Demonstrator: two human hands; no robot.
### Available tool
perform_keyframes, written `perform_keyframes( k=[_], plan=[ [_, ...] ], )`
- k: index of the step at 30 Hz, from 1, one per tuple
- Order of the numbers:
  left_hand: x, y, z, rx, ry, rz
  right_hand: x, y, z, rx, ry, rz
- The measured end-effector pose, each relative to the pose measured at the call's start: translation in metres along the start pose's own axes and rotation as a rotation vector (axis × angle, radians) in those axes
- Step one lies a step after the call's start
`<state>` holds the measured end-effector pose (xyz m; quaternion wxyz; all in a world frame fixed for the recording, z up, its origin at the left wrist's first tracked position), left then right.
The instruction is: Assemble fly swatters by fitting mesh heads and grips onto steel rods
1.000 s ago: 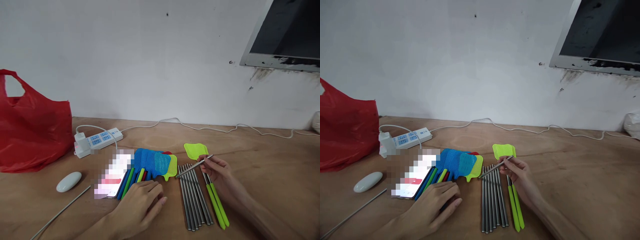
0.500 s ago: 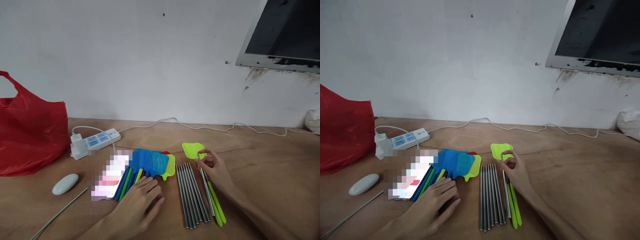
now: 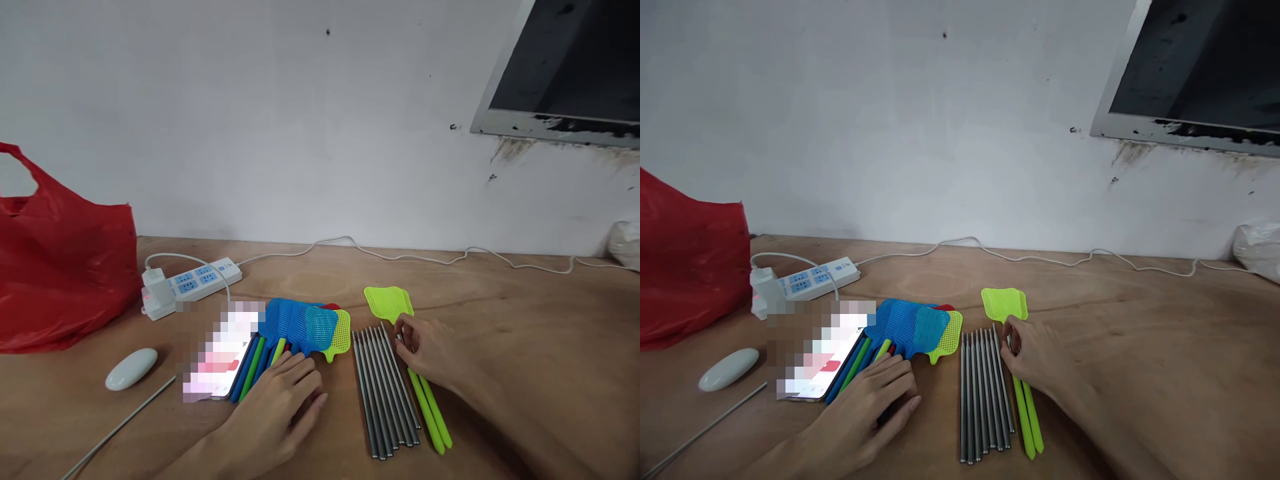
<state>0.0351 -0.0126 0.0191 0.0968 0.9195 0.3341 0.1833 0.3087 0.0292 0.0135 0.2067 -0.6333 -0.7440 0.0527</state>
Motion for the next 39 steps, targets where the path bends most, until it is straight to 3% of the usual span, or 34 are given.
perform_keyframes(
  k=[8,24,27,31,39],
  plan=[
    [0.001,0.001,0.000,0.002,-0.015,-0.003,0.001,0.005,0.002,-0.057,-0.126,-0.014],
    [0.000,0.000,0.002,-0.003,-0.024,0.000,0.002,0.010,0.011,0.081,-0.083,0.041],
    [0.000,-0.001,0.002,0.007,-0.010,0.012,0.004,0.016,0.013,0.219,0.001,0.045],
    [0.000,0.000,0.000,0.020,0.002,0.007,0.006,0.018,0.008,0.585,0.103,0.103],
    [0.001,0.003,-0.002,0.021,-0.006,0.002,0.005,0.001,-0.013,0.991,0.130,0.256]
  ],
)
Point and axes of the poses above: each hand's wrist, its own x-axis towards the middle knuckle, its own z-axis out of the palm, y = z × x, the point moved 3 cm from there along x, towards the middle knuckle, and after that the axes turned 4 degrees about x, right-handed, at the moved point
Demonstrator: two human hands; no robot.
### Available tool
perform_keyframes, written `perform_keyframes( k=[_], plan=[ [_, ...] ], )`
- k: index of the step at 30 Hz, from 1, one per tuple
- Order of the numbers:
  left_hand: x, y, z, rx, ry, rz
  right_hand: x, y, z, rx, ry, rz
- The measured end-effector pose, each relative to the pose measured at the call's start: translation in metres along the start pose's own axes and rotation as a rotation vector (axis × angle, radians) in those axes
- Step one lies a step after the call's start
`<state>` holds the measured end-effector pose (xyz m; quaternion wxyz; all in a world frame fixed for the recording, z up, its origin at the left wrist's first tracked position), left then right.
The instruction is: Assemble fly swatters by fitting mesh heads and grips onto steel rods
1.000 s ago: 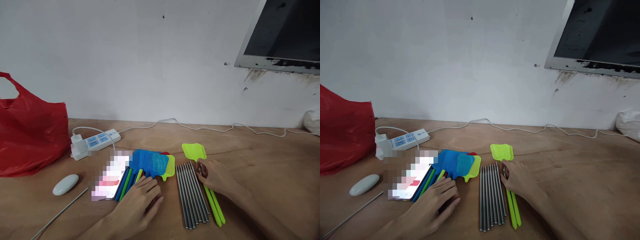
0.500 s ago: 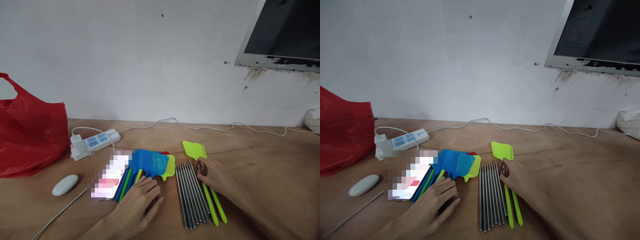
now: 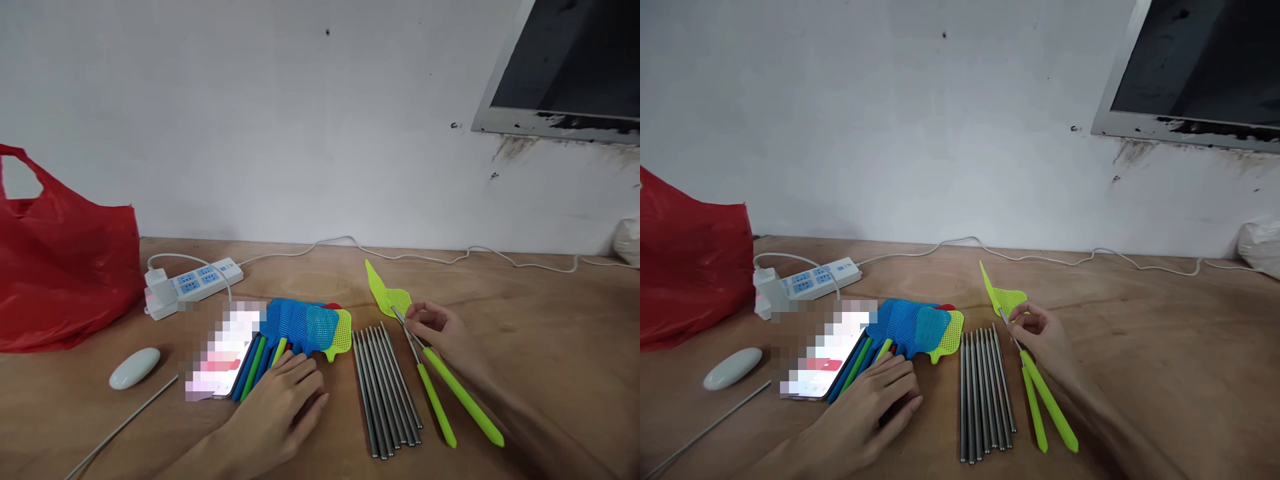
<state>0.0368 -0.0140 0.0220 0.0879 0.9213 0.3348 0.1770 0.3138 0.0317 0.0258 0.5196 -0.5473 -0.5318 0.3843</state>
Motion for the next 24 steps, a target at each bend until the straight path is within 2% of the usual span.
perform_keyframes(
  k=[4,7,12,16,24],
  plan=[
    [0.001,-0.001,0.000,0.005,-0.006,-0.006,-0.008,-0.001,0.008,0.268,0.001,0.173],
    [0.001,-0.002,0.001,0.002,-0.020,-0.009,-0.012,0.002,0.012,0.424,-0.028,0.243],
    [0.000,-0.003,0.002,-0.007,-0.021,-0.016,-0.017,0.006,0.016,0.478,-0.139,0.371],
    [-0.001,-0.003,0.003,-0.018,-0.021,-0.018,-0.019,0.004,0.021,0.493,-0.213,0.398],
    [0.001,-0.003,0.000,-0.039,0.002,-0.011,-0.020,0.003,0.026,0.666,-0.154,0.344]
  ],
)
Point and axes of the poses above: each hand's wrist, its own x-axis towards the middle knuckle, its own z-axis out of the palm, y = z × x, the point moved 3 cm from there along x, towards the middle knuckle, and after that the axes turned 4 degrees about x, right-handed, at the moved point
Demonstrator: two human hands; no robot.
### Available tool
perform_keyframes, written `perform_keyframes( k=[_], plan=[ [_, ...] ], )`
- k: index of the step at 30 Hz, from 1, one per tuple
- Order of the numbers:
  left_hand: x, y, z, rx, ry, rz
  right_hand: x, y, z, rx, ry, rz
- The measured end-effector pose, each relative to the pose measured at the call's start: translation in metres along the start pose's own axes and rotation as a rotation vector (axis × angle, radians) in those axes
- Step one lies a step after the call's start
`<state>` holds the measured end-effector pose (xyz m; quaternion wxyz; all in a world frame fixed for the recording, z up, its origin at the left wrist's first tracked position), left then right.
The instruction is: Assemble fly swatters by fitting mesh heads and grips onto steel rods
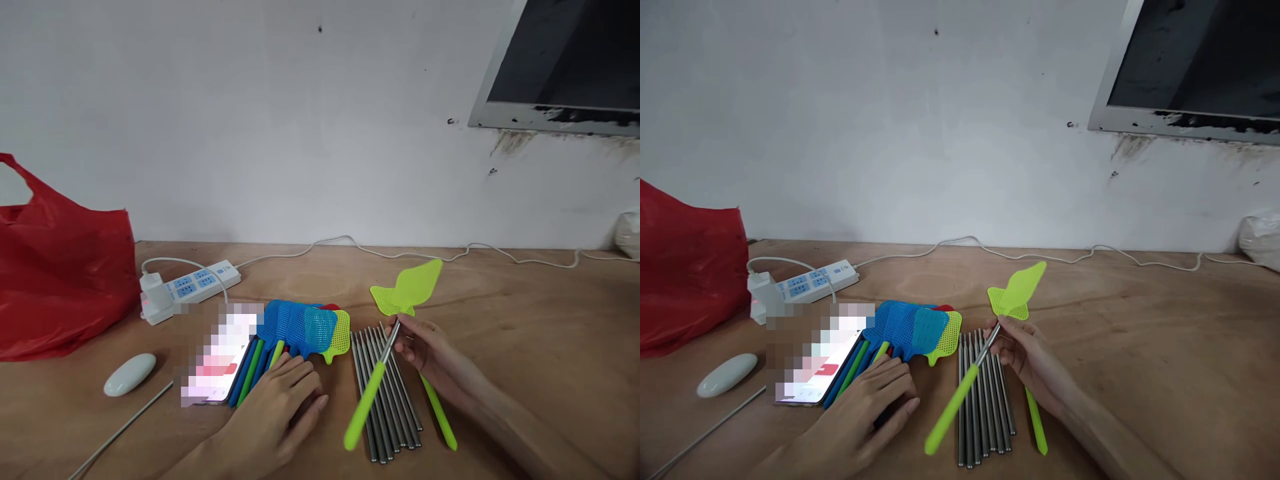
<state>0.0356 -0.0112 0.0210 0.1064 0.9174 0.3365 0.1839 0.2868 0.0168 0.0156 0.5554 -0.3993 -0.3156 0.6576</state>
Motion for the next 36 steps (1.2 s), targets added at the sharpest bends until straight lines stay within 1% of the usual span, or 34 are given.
perform_keyframes(
  k=[3,5,7,9,12,15,17,22,26,32,36],
  plan=[
    [-0.001,0.000,-0.002,-0.063,0.012,0.003,-0.002,0.002,0.002,0.024,-0.004,-0.002],
    [-0.001,0.000,-0.003,-0.120,0.030,0.000,-0.003,0.004,0.005,0.035,-0.034,0.002],
    [-0.002,-0.001,-0.004,-0.178,0.066,-0.004,-0.005,0.006,0.008,0.046,-0.068,0.004],
    [-0.004,-0.003,-0.004,-0.229,0.128,-0.020,-0.006,0.008,0.010,0.053,-0.082,0.011],
    [-0.009,-0.008,-0.002,-0.295,0.190,-0.093,-0.006,0.009,0.010,0.058,-0.078,0.009],
    [-0.013,-0.013,-0.001,-0.326,0.198,-0.179,-0.007,0.009,0.010,0.045,-0.085,0.008],
    [-0.012,-0.013,-0.002,-0.323,0.207,-0.190,-0.007,0.010,0.010,0.028,-0.091,0.020],
    [-0.005,-0.007,-0.004,-0.210,0.170,-0.130,-0.008,0.014,0.009,0.021,-0.081,-0.013],
    [-0.004,-0.004,-0.004,-0.171,0.141,-0.071,-0.009,0.021,0.008,0.009,-0.058,-0.047],
    [-0.005,-0.002,-0.004,-0.078,0.037,0.002,-0.008,0.024,0.011,0.013,-0.029,-0.108],
    [-0.006,-0.001,0.000,-0.042,0.061,0.043,-0.010,0.021,0.016,0.041,-0.021,-0.142]
  ],
)
Point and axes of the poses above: each hand's wrist, its own x-axis towards the middle knuckle, its own z-axis out of the palm, y = z × x, the point moved 3 cm from there along x, towards the middle knuckle, and after that the axes turned 4 degrees about x, right-handed, at the moved point
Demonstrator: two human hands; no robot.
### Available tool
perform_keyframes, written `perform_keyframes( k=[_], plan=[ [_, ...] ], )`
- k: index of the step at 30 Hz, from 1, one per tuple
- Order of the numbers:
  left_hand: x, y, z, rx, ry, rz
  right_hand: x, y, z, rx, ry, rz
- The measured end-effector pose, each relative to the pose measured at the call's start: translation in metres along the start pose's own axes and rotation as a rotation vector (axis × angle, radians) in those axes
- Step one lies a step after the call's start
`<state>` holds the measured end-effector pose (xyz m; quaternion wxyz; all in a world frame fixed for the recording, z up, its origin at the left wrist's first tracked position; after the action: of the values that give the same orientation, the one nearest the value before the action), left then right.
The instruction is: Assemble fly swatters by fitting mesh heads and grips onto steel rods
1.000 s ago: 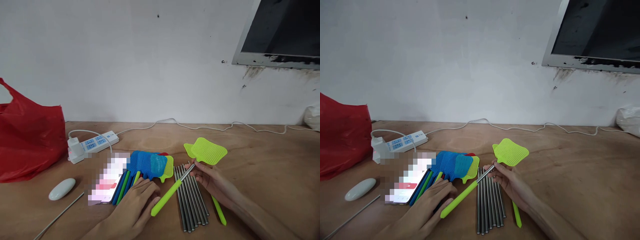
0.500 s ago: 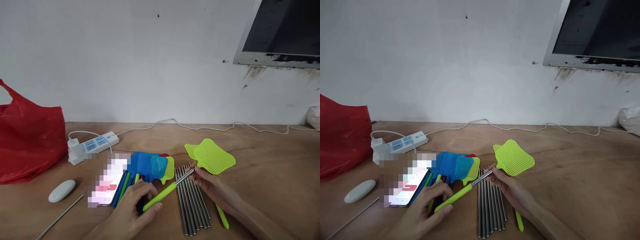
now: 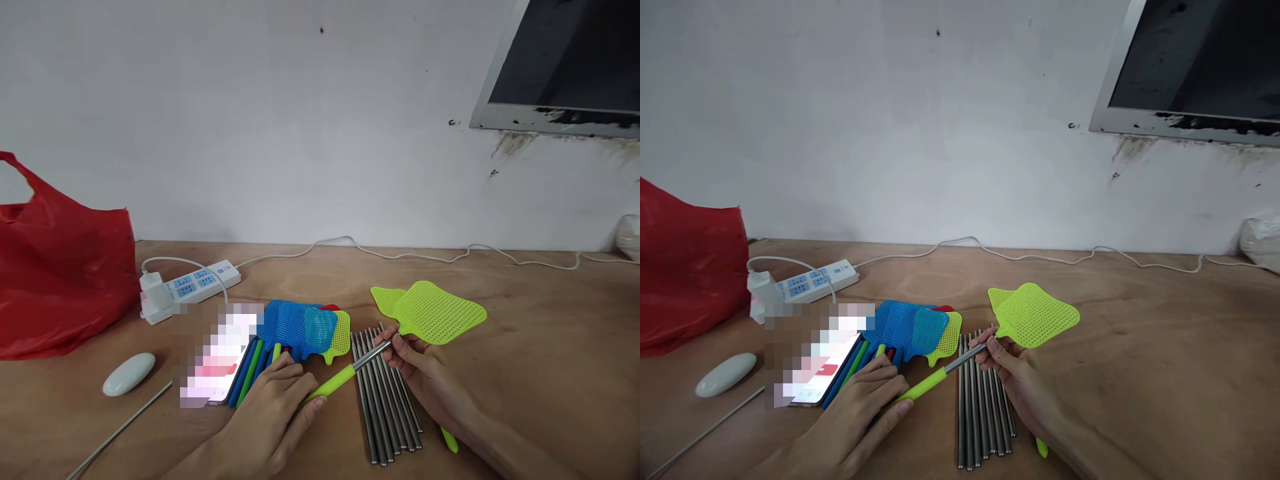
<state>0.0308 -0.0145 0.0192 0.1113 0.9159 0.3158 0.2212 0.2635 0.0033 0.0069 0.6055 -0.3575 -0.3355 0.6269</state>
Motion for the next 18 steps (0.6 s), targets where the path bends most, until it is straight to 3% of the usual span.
perform_keyframes(
  k=[6,14,18],
  plan=[
    [0.0028,0.0045,0.0003,0.053,0.026,0.030,-0.0020,-0.0021,0.0017,0.056,0.017,-0.027],
    [0.0023,0.0010,0.0054,0.163,0.079,0.051,0.0002,0.0048,0.0029,0.018,-0.090,0.031],
    [0.0018,0.0015,0.0055,0.193,0.097,0.081,-0.0017,0.0060,0.0048,0.023,-0.077,0.035]
  ],
)
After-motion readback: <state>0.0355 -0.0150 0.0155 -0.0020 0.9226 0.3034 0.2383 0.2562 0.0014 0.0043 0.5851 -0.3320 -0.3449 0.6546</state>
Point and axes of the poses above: each hand's wrist, its own x-axis towards the middle knuckle, its own z-axis out of the palm, y = z × x, the point moved 3 cm from there along x, towards the middle knuckle, and after that the axes turned 4 degrees about x, right-handed, at the moved point
